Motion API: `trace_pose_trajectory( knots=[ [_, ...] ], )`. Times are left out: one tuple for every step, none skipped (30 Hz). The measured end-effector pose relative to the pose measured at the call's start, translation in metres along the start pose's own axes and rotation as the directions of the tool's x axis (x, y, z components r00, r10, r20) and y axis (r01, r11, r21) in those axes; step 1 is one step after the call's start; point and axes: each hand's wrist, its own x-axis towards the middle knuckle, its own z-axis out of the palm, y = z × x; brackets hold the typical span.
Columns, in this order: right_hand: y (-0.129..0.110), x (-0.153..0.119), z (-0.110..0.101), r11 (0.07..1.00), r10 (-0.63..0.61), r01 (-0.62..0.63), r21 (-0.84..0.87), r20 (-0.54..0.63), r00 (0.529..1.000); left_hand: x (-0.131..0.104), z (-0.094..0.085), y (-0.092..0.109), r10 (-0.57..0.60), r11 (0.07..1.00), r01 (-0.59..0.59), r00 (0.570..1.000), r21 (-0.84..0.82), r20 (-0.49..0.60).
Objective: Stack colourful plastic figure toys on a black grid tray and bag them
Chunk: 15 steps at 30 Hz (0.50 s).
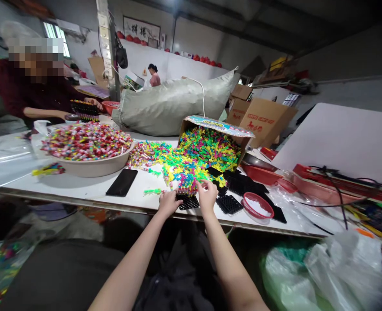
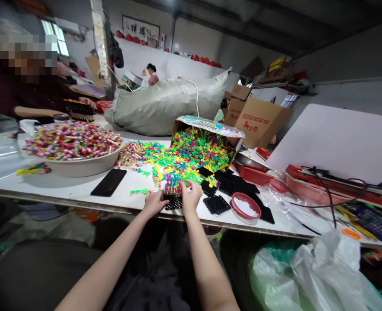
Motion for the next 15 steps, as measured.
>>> trace_pose_trajectory(
  knots=[
    [0.001, -0.002, -0.002, 1.0, 0.001, -0.001, 0.017, 0.006, 1.0, 0.001, 0.0, 0.0, -0.007, 1.0, 0.006, 1.0, -0.025, -0.007],
    [0.003, -0.005, -0.004, 0.999, -0.008, 0.007, 0.038, 0.01, 1.0, 0.003, -0.001, 0.0, -0.016, 0.998, 0.015, 1.0, -0.063, -0.014],
    [0.006, -0.008, -0.006, 0.998, -0.017, 0.017, 0.056, 0.006, 1.0, 0.005, -0.001, 0.0, -0.022, 0.993, 0.019, 1.0, -0.114, -0.022],
    [0.009, -0.011, -0.008, 0.997, -0.022, 0.022, 0.069, -0.007, 1.0, 0.007, -0.002, 0.0, -0.019, 0.985, 0.012, 0.999, -0.172, -0.038],
    [0.013, -0.014, -0.011, 0.997, -0.022, 0.024, 0.075, -0.027, 0.999, 0.01, -0.003, 0.0, -0.005, 0.972, -0.01, 0.998, -0.233, -0.065],
    [0.016, -0.015, -0.013, 0.997, -0.02, 0.023, 0.074, -0.049, 0.999, 0.014, -0.003, 0.0, 0.014, 0.954, -0.042, 0.995, -0.298, -0.095],
    [0.02, -0.016, -0.015, 0.997, -0.02, 0.025, 0.07, -0.068, 0.997, 0.017, -0.003, 0.001, 0.032, 0.927, -0.076, 0.992, -0.367, -0.124],
    [0.023, -0.016, -0.017, 0.997, -0.03, 0.035, 0.066, -0.082, 0.996, 0.021, -0.002, 0.003, 0.044, 0.893, -0.103, 0.989, -0.438, -0.143],
    [0.025, -0.014, -0.019, 0.996, -0.051, 0.057, 0.062, -0.089, 0.995, 0.024, -0.001, 0.005, 0.047, 0.85, -0.118, 0.988, -0.514, -0.15],
    [0.026, -0.012, -0.021, 0.995, -0.08, 0.085, 0.059, -0.092, 0.993, 0.027, 0.001, 0.006, 0.042, 0.794, -0.124, 0.988, -0.596, -0.15],
    [0.027, -0.009, -0.023, 0.992, -0.112, 0.117, 0.056, -0.088, 0.99, 0.029, 0.003, 0.008, 0.037, 0.73, -0.126, 0.989, -0.671, -0.146],
    [0.026, -0.005, -0.024, 0.988, -0.142, 0.147, 0.054, -0.079, 0.987, 0.031, 0.005, 0.01, 0.035, 0.669, -0.13, 0.989, -0.732, -0.143],
    [0.025, -0.002, -0.024, 0.984, -0.17, 0.173, 0.05, -0.066, 0.983, 0.033, 0.007, 0.012, 0.036, 0.619, -0.136, 0.989, -0.773, -0.146],
    [0.023, 0.002, -0.024, 0.98, -0.191, 0.194, 0.044, -0.049, 0.98, 0.034, 0.009, 0.013, 0.038, 0.584, -0.144, 0.988, -0.799, -0.15],
    [0.02, 0.005, -0.024, 0.977, -0.207, 0.208, 0.037, -0.028, 0.978, 0.035, 0.011, 0.013, 0.038, 0.565, -0.148, 0.987, -0.811, -0.154]
  ],
)
